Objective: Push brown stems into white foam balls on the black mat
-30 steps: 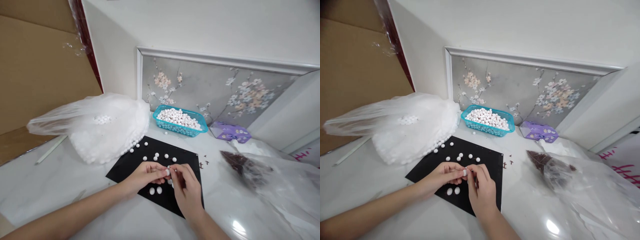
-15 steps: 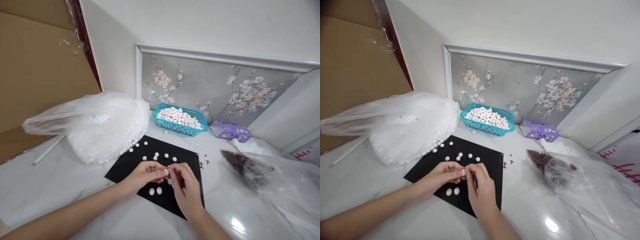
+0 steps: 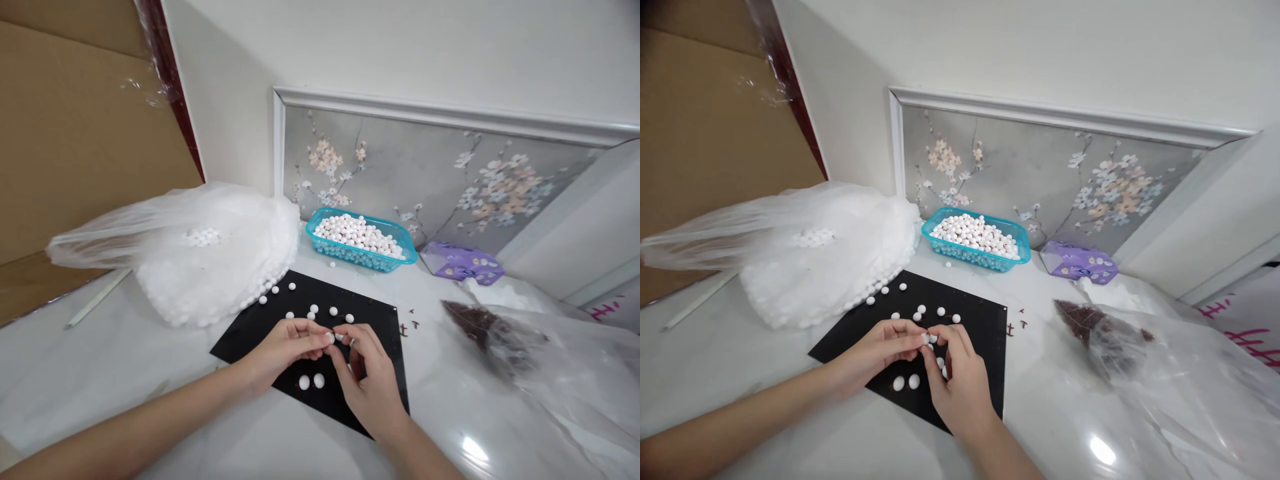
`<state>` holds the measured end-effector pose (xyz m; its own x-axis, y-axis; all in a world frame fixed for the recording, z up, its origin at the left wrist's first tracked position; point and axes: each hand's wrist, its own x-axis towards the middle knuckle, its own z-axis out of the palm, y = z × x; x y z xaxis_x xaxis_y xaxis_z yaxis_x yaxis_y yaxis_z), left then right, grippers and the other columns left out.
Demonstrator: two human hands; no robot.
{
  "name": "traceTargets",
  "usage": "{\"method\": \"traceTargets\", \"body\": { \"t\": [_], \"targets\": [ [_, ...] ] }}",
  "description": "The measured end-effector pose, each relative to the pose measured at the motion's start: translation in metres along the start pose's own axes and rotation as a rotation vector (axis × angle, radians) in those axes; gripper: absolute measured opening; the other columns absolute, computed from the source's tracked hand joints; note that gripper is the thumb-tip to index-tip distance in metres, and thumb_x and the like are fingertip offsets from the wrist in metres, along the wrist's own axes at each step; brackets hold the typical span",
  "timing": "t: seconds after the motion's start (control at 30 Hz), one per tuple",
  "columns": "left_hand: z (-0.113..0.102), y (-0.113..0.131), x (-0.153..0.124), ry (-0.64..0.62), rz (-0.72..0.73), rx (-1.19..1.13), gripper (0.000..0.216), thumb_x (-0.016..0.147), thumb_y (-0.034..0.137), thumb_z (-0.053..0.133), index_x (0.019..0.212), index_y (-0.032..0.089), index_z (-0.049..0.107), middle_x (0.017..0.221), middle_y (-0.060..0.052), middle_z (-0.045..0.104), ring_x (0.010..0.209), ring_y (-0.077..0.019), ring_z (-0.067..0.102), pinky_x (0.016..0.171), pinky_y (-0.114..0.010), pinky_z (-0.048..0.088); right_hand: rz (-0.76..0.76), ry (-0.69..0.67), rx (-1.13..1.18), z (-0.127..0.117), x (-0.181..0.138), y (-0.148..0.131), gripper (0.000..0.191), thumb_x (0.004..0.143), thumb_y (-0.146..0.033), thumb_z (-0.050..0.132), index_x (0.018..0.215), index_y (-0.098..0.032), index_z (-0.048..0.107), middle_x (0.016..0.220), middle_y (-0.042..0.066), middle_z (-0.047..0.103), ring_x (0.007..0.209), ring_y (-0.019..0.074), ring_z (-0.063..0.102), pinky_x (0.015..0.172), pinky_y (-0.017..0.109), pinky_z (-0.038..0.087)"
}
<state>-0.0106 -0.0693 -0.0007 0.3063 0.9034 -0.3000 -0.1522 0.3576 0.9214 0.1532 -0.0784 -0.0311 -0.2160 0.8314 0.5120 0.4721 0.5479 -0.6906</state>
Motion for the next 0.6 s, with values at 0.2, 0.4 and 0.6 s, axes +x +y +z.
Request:
{"method": "traceTargets", "body": {
  "t": [0.2, 0.4, 0.6],
  "targets": [
    [-0.0003, 0.0006, -0.0002, -0.009, -0.009, 0.0, 0.018, 0.068, 0.032, 0.074, 0.076, 0.016, 0.071, 0.07, 0.001, 0.063, 0.066, -0.0067, 0.051, 0.068, -0.019, 0.04, 0.021, -0.026, 0.035, -0.0002, 0.0, 0.0006, 0.016, 0.087, -0.023, 0.048, 0.102, -0.023, 0.052, 0.083, 0.0, 0.049, 0.047, 0.0057, 0.043, 0.045, 0.02, 0.042],
    [-0.0016, -0.0002, 0.0007, -0.01, 0.001, 0.013, 0.019, 0.068, 0.032, 0.074, 0.077, 0.016, 0.071, 0.07, 0.001, 0.063, 0.066, -0.0065, 0.052, 0.067, -0.019, 0.04, 0.046, -0.058, 0.061, 0.0002, -0.0001, 0.0012, 0.014, 0.087, -0.024, 0.047, 0.1, -0.024, 0.053, 0.084, -0.001, 0.048, 0.048, 0.0061, 0.043, 0.045, 0.021, 0.04],
    [-0.0016, -0.0006, 0.0019, -0.015, 0.002, 0.013, 0.018, 0.067, 0.032, 0.074, 0.076, 0.016, 0.071, 0.068, 0.001, 0.064, 0.065, -0.0067, 0.052, 0.067, -0.019, 0.04, 0.051, -0.074, 0.067, -0.0003, -0.0001, 0.0011, 0.015, 0.088, -0.024, 0.046, 0.1, -0.023, 0.054, 0.083, -0.001, 0.048, 0.049, 0.0064, 0.043, 0.048, 0.021, 0.041]
  ]
}}
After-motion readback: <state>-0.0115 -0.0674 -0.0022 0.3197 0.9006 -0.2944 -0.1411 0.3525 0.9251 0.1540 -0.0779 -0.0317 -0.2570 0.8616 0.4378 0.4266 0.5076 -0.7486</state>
